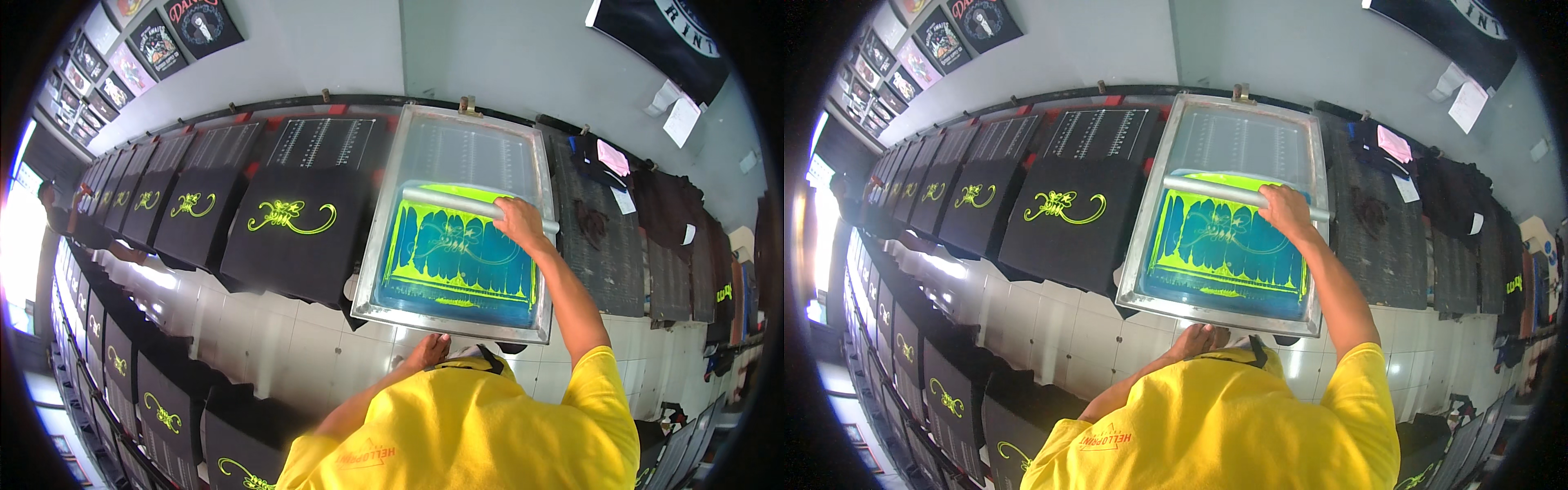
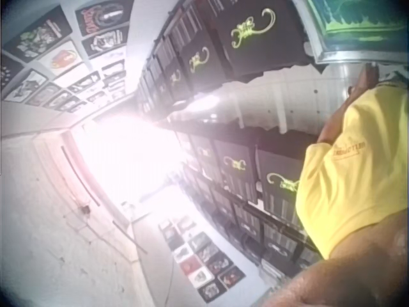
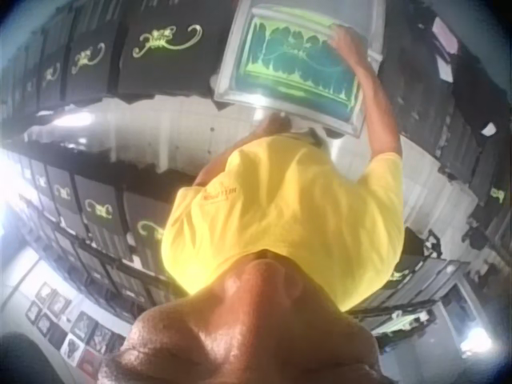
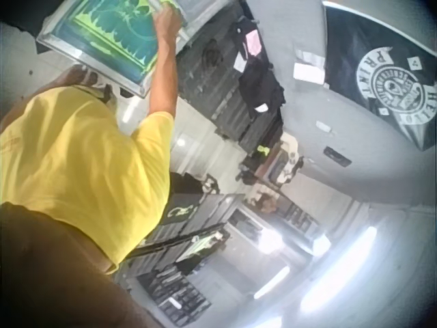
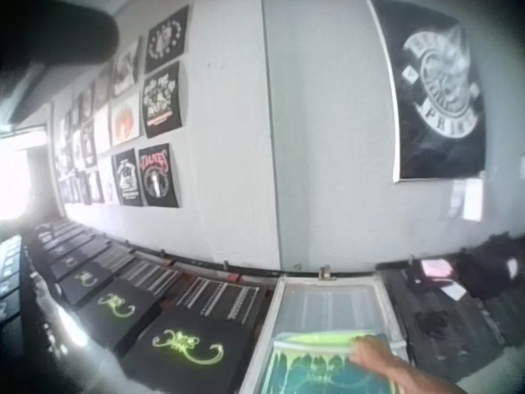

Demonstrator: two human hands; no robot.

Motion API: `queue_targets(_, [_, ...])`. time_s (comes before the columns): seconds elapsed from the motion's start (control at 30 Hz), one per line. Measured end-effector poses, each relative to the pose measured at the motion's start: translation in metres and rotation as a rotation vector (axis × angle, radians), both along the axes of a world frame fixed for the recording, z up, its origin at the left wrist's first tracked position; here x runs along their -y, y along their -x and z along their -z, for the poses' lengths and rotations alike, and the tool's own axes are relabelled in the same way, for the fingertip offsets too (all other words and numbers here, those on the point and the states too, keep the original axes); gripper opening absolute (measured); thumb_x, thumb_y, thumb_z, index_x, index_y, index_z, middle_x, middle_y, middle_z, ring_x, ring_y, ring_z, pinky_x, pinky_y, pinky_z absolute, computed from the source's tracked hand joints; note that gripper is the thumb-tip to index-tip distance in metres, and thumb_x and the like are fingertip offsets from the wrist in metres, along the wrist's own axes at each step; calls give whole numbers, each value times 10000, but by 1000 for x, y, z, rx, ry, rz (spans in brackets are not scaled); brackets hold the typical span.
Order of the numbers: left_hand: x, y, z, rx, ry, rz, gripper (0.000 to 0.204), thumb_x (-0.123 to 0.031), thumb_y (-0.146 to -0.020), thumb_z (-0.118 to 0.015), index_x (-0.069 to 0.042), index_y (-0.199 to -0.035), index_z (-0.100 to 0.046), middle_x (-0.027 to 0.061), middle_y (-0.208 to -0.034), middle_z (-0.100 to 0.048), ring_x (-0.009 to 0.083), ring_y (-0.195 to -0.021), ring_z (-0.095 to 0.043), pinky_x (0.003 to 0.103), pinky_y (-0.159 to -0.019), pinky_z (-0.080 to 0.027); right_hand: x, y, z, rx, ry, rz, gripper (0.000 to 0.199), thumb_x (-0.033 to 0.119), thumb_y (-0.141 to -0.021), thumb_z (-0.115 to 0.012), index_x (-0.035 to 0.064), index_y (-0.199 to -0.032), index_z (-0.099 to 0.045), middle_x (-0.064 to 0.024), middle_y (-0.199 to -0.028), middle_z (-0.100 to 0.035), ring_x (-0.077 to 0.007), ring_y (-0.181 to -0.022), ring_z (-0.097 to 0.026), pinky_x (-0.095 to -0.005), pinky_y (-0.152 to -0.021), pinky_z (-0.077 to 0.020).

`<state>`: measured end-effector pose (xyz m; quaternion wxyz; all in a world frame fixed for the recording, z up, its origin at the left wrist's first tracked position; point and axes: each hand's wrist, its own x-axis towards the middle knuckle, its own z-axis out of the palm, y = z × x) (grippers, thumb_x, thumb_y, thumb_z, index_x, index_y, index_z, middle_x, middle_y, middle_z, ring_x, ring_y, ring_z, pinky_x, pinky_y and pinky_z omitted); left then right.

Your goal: The person performs screen printing on black t-shirts by placing a frame over each shirt, applying green ink with a squeegee, and moving to the next platen in a long row.

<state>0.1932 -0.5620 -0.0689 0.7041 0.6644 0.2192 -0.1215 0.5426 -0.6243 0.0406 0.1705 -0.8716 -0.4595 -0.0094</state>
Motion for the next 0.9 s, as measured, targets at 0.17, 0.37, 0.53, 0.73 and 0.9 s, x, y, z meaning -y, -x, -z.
queue_targets(0.17, [2,1,-9,59,105,-94,473,-346,-1039,-436,-53,-668,-435,13,-581,-417,127,-547,-384,336,-517,-327,-5,-11,12,29,-5,-29,289,155,-703,-706,51,-967,-651,-134,-868,-673,-346,-857,-641,-460,-740,-515])
queue_targets(0.37, [2,-1,-1,20,233,-142,425,-273,-1046,-428,-44,-688,-453,9,-574,-413,127,-545,-363,314,-530,-329,-5,3,-1,-77,56,-19,265,183,-686,-712,48,-909,-662,-136,-833,-672,-349,-827,-644,-461,-733,-514])
queue_targets(0.53, [16,8,68,190,310,-269,404,-271,-1041,-436,-34,-716,-466,15,-590,-433,133,-563,-387,317,-541,-344,21,47,-2,-41,81,-77,273,211,-701,-751,67,-915,-662,-114,-826,-677,-322,-817,-658,-450,-717,-522])
queue_targets(0.73, [3,2,21,174,217,-148,364,-307,-1036,-430,-41,-797,-497,44,-619,-463,162,-585,-441,348,-561,-374,67,143,5,23,108,-109,362,206,-651,-796,97,-942,-610,-57,-928,-640,-274,-889,-612,-409,-741,-506])
queue_targets(0.9, [-5,7,28,175,-174,27,322,-331,-1035,-432,-48,-946,-558,54,-671,-506,180,-656,-523,354,-588,-417,85,201,13,62,175,-109,531,275,-635,-840,85,-1063,-590,-43,-1088,-575,-259,-971,-543,-395,-774,-467])
